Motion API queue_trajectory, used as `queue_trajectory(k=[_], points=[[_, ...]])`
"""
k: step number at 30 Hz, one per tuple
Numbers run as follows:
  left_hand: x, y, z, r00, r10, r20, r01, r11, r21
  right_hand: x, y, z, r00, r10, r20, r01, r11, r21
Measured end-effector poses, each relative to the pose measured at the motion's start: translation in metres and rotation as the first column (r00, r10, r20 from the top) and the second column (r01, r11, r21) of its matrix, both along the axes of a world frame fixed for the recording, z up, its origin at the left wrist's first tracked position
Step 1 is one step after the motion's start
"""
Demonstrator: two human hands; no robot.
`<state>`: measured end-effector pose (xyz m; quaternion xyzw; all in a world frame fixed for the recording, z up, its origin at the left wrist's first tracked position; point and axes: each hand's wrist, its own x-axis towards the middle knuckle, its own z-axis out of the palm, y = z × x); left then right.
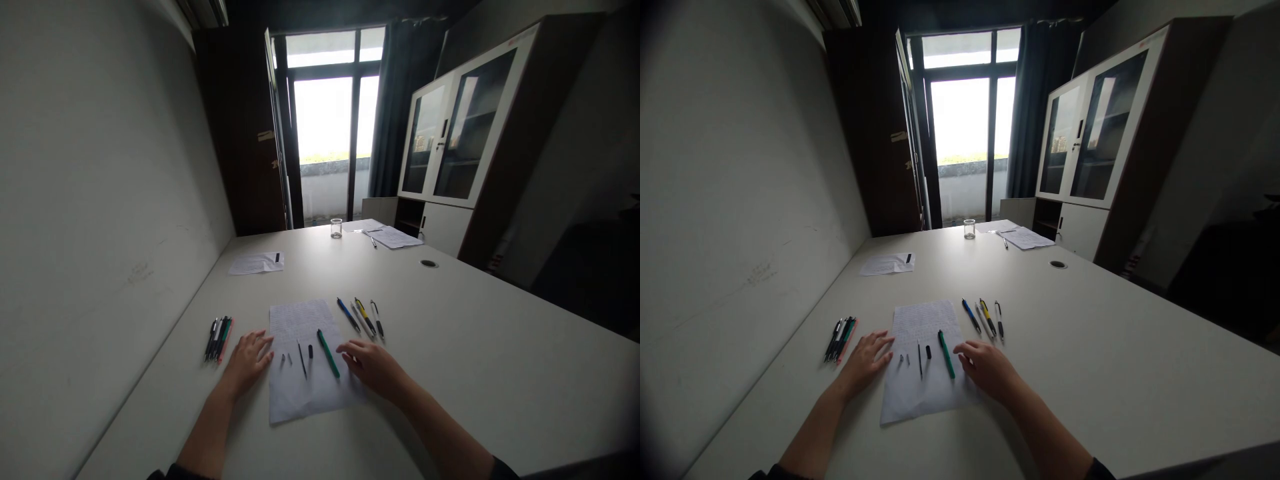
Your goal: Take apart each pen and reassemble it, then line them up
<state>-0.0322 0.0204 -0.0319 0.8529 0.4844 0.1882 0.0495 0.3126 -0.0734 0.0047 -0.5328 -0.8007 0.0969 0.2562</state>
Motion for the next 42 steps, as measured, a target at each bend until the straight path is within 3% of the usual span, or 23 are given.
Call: queue_trajectory(k=[9,30,37,42], points=[[0.002,-0.002,0.004,1.000,0.001,0.000,-0.001,1.000,-0.022,0.000,0.001,-0.001,1.000,0.001,-0.003,-0.001,1.000,0.003],[-0.001,0.002,-0.004,1.000,-0.013,0.006,0.013,1.000,-0.011,0.000,0.003,-0.003,0.998,0.054,0.017,-0.054,0.997,0.058],[-0.003,0.005,-0.009,1.000,-0.023,0.008,0.023,1.000,0.014,-0.003,0.006,-0.011,0.993,0.110,0.047,-0.115,0.986,0.121],[-0.003,0.004,-0.010,0.999,-0.029,0.018,0.029,0.999,0.026,-0.003,0.006,-0.014,0.989,0.139,0.046,-0.143,0.985,0.095]])
